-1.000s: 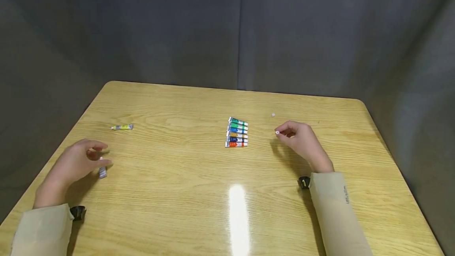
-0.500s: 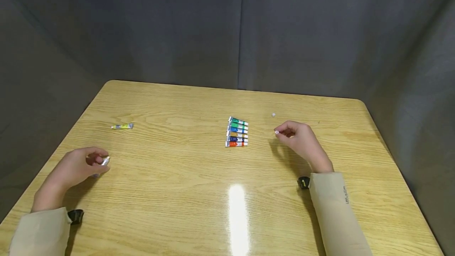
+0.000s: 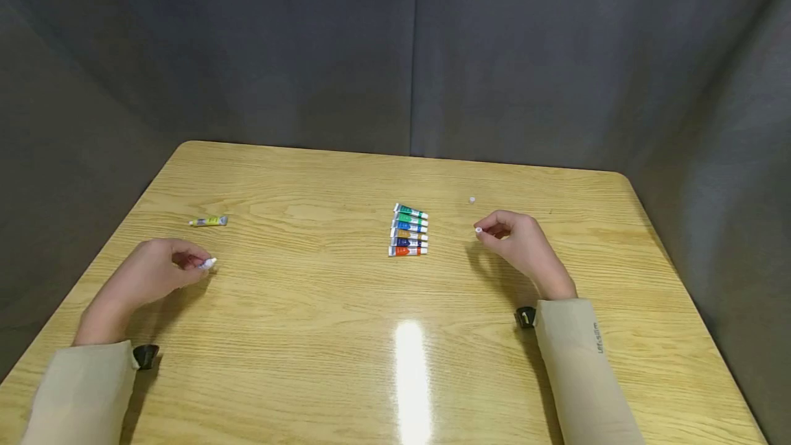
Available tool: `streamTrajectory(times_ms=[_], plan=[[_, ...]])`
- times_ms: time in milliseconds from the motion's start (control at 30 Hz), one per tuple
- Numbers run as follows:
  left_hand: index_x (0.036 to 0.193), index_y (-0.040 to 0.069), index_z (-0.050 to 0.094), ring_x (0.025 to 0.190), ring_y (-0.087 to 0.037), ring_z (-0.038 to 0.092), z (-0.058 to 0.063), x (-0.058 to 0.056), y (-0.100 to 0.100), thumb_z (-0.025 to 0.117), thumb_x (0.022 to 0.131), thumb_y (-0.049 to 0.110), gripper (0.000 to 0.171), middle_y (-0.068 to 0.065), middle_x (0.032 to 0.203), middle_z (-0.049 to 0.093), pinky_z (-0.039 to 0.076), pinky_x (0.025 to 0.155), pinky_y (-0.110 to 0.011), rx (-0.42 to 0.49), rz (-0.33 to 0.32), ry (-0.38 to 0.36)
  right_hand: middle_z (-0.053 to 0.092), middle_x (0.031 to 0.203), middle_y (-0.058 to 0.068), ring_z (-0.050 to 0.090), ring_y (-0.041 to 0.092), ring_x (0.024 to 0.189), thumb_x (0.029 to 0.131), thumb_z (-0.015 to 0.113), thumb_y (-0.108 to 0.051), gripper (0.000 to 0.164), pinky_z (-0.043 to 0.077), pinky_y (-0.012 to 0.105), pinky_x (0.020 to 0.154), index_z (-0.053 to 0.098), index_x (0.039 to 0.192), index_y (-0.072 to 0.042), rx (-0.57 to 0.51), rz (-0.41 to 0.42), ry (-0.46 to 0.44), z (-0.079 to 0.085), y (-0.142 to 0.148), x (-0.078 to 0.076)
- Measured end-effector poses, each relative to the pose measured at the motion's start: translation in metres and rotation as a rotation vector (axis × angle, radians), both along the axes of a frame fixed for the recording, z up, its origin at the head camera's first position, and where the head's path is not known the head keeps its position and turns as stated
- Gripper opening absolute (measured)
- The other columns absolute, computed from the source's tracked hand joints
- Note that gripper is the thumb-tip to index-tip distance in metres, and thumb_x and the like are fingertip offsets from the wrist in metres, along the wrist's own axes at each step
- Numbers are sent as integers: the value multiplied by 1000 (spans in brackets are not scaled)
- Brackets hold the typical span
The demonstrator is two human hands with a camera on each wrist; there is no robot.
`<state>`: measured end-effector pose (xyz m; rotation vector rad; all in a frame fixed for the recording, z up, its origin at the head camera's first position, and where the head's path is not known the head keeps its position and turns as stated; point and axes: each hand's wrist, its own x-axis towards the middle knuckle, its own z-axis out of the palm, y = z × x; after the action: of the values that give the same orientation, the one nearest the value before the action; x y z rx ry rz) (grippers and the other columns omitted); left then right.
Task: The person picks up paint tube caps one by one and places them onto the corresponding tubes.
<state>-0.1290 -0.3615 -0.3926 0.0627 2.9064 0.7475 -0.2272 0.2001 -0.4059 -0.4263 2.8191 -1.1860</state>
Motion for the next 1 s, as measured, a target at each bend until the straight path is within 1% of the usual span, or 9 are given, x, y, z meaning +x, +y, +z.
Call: streamTrajectory(times_ms=[200, 367, 533, 700, 833, 1000], plan=[[108, 4, 78, 83, -16, 61, 17, -19, 26, 74, 95, 20, 21, -6, 92, 72, 47, 67, -27, 1, -66, 46, 75, 102, 9, 67, 21, 91, 98, 69, -16, 15, 54, 29, 77, 76, 109, -7, 8, -6, -1, 0, 3, 1], [107, 5, 78, 85, -18, 62, 28, -32, 49, 74, 94, 16, 18, -6, 94, 73, 48, 70, -27, 23, -104, 85, 75, 103, 9, 67, 22, 92, 99, 69, -16, 17, 54, 30, 78, 76, 111, -7, 14, -22, -4, 1, 4, 1], [106, 5, 78, 85, -20, 63, 32, -43, 72, 74, 92, 11, 16, -8, 95, 74, 50, 71, -27, 72, -129, 112, 75, 103, 9, 67, 22, 93, 99, 68, -16, 17, 53, 31, 79, 75, 111, -6, 9, -25, -6, 3, 5, 0], [108, 6, 78, 88, -21, 64, 32, -57, 99, 74, 93, 12, 17, -10, 98, 74, 51, 73, -31, 112, -160, 114, 75, 102, 9, 66, 20, 91, 99, 69, -17, 17, 52, 27, 78, 76, 111, -6, -8, -28, 16, 3, 6, 0], [109, 8, 78, 90, -22, 64, 34, -68, 122, 74, 93, 12, 17, -10, 101, 74, 51, 76, -32, 134, -204, 119, 76, 103, 10, 66, 20, 92, 99, 69, -16, 18, 52, 25, 79, 76, 111, -5, -19, -18, 45, 2, 6, 0], [109, 8, 79, 91, -23, 64, 37, -81, 155, 75, 92, 11, 18, -9, 102, 75, 51, 81, -35, 169, -252, 135, 75, 104, 10, 67, 22, 93, 100, 69, -16, 18, 53, 28, 81, 76, 112, -6, -20, -17, 59, 0, 8, -2]])
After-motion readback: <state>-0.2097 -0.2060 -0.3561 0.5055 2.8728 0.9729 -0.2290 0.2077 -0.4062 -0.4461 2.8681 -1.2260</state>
